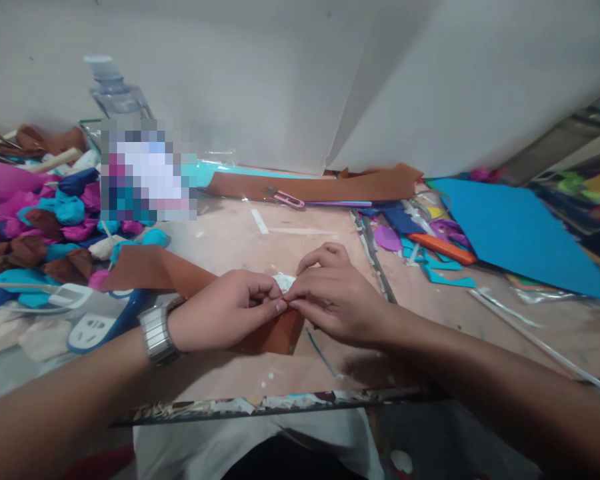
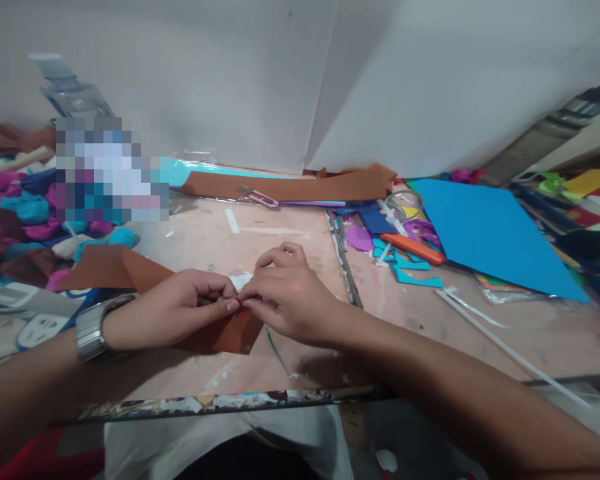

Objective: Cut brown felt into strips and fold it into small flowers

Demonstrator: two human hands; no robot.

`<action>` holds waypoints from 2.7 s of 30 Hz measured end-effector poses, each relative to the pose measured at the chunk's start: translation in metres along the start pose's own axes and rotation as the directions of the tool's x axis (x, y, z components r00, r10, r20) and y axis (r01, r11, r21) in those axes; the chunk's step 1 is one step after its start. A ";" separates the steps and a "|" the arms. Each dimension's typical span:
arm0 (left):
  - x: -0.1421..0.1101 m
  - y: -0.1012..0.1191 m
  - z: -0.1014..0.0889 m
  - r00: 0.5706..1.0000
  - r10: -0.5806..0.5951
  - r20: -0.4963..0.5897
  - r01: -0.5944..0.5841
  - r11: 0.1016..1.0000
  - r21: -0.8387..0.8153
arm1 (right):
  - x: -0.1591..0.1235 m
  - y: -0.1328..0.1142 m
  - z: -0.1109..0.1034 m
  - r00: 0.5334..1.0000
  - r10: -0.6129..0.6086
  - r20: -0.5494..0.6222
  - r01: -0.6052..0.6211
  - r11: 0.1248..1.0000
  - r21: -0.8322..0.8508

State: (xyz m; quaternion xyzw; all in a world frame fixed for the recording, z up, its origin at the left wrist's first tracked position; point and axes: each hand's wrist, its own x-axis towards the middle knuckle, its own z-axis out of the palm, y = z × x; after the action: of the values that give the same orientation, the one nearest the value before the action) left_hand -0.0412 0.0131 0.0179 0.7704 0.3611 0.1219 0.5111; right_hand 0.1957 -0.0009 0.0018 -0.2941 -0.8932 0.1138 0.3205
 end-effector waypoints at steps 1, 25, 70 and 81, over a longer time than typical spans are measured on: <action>0.000 0.000 0.000 1.000 0.010 -0.008 -0.010 1.000 -0.005 | 0.000 0.000 0.000 1.000 0.006 -0.001 -0.006 1.000 -0.009; -0.006 0.008 0.010 0.963 0.241 -0.120 -0.126 0.799 0.588 | 0.003 -0.012 -0.003 0.980 0.142 0.139 -0.149 0.988 0.039; -0.005 0.009 -0.007 0.984 0.050 0.172 -0.077 0.985 0.155 | 0.001 -0.001 -0.002 0.971 0.026 0.238 -0.109 0.934 0.340; -0.003 0.007 -0.005 0.993 -0.014 0.115 0.004 0.996 0.085 | 0.001 -0.001 -0.002 0.973 0.042 0.225 -0.107 0.952 0.288</action>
State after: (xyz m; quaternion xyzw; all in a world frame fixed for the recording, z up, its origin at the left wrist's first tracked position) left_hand -0.0430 0.0135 0.0272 0.7957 0.3390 0.0593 0.4985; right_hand 0.1956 -0.0011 0.0044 -0.2620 -0.8835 0.2908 0.2576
